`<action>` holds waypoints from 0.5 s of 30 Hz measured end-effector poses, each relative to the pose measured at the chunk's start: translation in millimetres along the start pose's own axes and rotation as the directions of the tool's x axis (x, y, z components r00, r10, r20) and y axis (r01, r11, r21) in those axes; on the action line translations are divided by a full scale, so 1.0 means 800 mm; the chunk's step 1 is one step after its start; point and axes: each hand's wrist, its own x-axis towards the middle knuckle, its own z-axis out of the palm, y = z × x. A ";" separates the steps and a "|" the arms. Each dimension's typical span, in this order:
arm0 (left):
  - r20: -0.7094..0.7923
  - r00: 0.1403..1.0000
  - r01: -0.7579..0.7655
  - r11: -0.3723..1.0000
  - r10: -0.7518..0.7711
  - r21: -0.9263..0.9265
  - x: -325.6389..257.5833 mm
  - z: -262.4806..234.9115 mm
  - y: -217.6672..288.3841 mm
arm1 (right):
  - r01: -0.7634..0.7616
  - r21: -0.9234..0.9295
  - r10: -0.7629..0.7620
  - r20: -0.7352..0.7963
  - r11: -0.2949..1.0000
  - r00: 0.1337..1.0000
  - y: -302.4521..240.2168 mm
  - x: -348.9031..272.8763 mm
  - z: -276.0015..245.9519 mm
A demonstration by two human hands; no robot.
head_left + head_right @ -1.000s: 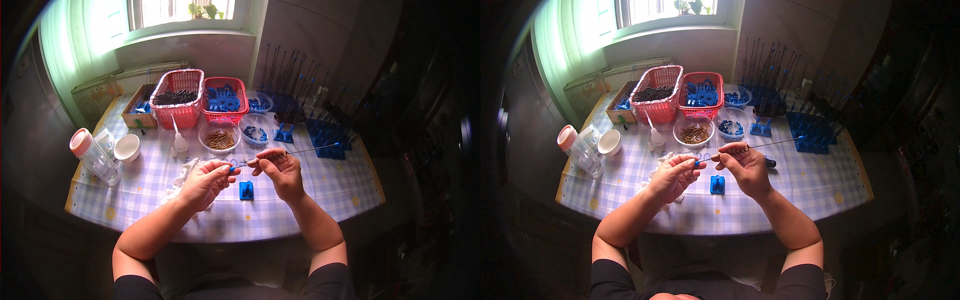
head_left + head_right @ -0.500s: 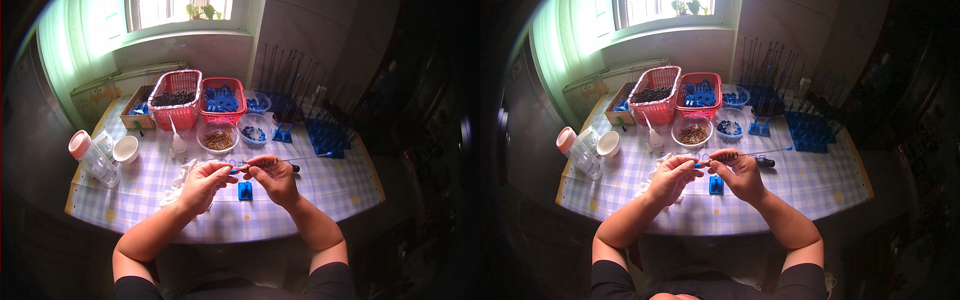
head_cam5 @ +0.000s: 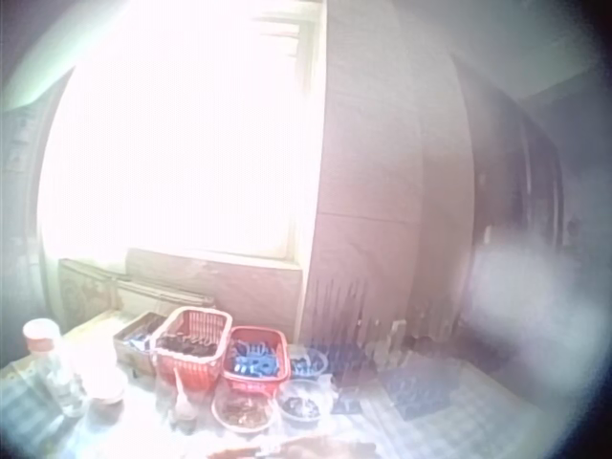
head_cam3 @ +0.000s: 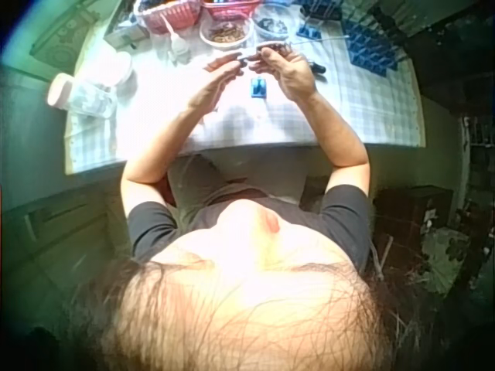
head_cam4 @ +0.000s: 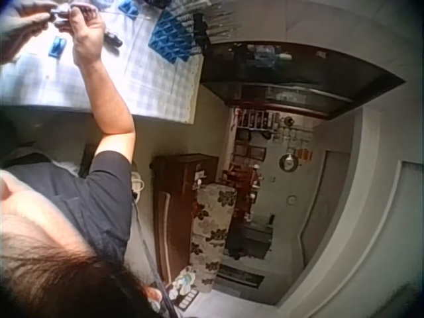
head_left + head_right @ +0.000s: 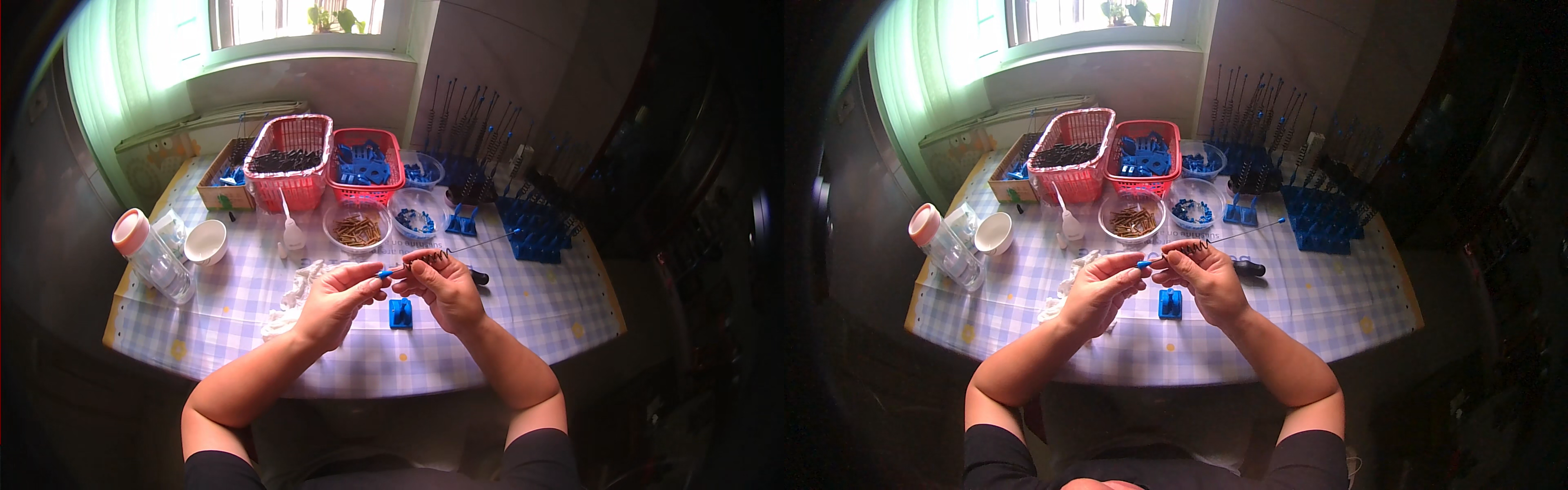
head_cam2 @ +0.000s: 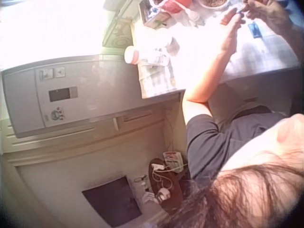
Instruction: Assembling small electrical components including springs, connectors, and glass tubes at a workstation.
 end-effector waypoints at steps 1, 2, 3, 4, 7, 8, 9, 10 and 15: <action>-0.015 1.000 0.005 1.000 -0.005 0.000 -0.001 0.001 0.001 | -0.002 -0.004 0.002 -0.006 1.000 1.000 -0.001 0.000 0.001; -0.030 0.999 0.010 1.000 -0.010 0.000 -0.001 0.002 0.002 | -0.005 -0.008 0.005 -0.013 1.000 1.000 -0.001 0.000 0.001; -0.031 0.999 0.009 1.000 -0.009 0.000 -0.002 0.003 0.004 | -0.005 -0.008 0.005 -0.012 1.000 1.000 -0.001 0.000 0.000; -0.041 0.999 0.020 1.000 -0.020 0.000 -0.001 0.005 0.005 | 0.001 -0.016 -0.001 -0.017 1.000 1.000 -0.002 0.000 -0.003; -0.083 0.996 0.031 1.000 -0.031 -0.004 -0.002 0.006 0.005 | 0.017 -0.029 -0.017 -0.017 0.999 1.000 -0.006 -0.001 -0.005; -0.117 0.993 0.029 1.000 -0.030 -0.006 -0.003 0.005 0.006 | 0.026 -0.033 -0.027 -0.009 0.999 1.000 -0.008 0.000 -0.004; -0.117 0.993 0.029 1.000 -0.030 -0.006 -0.002 0.001 0.005 | 0.026 -0.033 -0.026 -0.010 0.999 1.000 -0.010 0.000 -0.003; -0.127 0.992 0.005 1.000 -0.003 0.012 0.000 -0.002 0.006 | 0.030 -0.042 -0.031 -0.005 0.999 1.000 -0.012 0.000 -0.004; -0.190 0.981 0.000 0.980 0.038 0.197 0.001 -0.003 0.009 | 0.046 -0.074 -0.046 0.001 0.996 0.999 -0.017 -0.002 -0.003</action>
